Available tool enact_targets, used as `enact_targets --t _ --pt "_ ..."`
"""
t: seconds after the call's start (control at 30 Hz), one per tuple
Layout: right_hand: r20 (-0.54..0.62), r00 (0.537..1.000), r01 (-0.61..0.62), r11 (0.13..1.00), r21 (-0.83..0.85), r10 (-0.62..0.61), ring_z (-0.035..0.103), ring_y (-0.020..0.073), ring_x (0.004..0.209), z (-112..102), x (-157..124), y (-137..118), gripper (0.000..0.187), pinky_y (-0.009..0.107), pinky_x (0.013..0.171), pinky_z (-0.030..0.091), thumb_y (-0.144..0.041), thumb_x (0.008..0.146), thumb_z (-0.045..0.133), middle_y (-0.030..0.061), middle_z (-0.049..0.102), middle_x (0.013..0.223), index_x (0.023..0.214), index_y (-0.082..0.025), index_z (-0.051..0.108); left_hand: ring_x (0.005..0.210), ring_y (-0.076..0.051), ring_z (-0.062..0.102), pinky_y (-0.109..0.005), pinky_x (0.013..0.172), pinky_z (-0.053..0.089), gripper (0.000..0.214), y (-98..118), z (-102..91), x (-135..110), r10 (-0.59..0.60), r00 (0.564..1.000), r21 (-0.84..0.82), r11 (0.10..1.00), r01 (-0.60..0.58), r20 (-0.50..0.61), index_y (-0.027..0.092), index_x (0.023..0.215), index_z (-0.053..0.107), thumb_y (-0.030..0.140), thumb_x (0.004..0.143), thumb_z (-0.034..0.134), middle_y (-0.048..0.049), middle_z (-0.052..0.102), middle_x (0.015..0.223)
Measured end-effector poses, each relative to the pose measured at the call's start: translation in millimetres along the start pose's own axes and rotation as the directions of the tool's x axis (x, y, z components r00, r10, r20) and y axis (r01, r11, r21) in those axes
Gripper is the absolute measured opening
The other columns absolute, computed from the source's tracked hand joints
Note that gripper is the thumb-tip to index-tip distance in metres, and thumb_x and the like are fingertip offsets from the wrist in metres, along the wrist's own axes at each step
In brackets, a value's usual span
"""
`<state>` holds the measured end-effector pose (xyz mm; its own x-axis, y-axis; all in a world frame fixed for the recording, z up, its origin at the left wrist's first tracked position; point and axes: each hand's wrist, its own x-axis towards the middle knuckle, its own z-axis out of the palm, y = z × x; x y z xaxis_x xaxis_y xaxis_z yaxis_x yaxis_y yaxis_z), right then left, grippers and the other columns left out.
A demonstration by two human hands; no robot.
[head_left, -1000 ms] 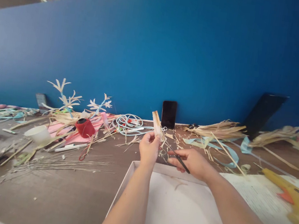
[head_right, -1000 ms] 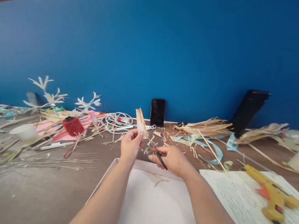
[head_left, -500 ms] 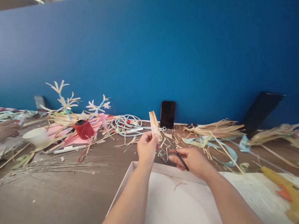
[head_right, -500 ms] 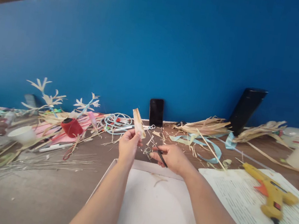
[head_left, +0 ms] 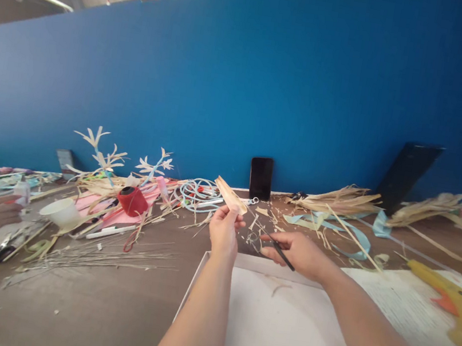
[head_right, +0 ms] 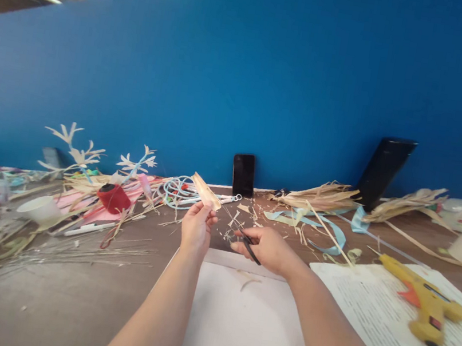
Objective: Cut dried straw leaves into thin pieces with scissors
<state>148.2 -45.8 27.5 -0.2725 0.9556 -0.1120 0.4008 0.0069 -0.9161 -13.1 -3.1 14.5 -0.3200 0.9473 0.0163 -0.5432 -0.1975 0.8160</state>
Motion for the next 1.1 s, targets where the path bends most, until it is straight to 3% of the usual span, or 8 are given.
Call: enact_targets --t 0.37,0.6,1.1 --pt "-0.010 1.000 -0.004 0.999 -0.044 0.004 0.040 0.0110 0.048 3 -2 -7 0.056 0.022 0.046 0.032 -0.052 0.059 0.069 -0.0039 0.050 0.050 0.103 -0.018 0.067 0.048 -0.005 0.051 -0.016 0.047 0.043 0.029 -1 2.7 -3 0.005 0.996 0.062 0.998 -0.010 0.091 0.013 0.083 0.058 0.031 0.064 0.069 0.0021 0.056 0.061" --pt "-0.045 0.996 0.069 0.996 -0.058 -0.071 0.038 0.0104 0.049 3 1 -2 0.049 0.022 0.047 0.030 -0.049 0.064 0.067 -0.0042 0.047 0.049 0.102 -0.017 0.068 0.049 -0.005 0.050 -0.015 0.046 0.041 0.027 -2 5.6 -8 -0.070 0.982 0.098 0.994 0.053 0.173 0.013 0.081 0.057 0.030 0.064 0.069 0.0026 0.054 0.060" --pt "-0.033 0.998 0.055 0.998 0.036 -0.054 0.036 0.0099 0.049 3 4 3 0.052 0.022 0.047 0.031 -0.045 0.064 0.069 -0.0045 0.045 0.050 0.107 -0.016 0.066 0.048 -0.005 0.047 -0.017 0.045 0.041 0.024 -1 6.4 -9 -0.081 0.978 0.132 0.990 0.056 0.192 0.012 0.078 0.057 0.029 0.064 0.067 0.0029 0.052 0.060"
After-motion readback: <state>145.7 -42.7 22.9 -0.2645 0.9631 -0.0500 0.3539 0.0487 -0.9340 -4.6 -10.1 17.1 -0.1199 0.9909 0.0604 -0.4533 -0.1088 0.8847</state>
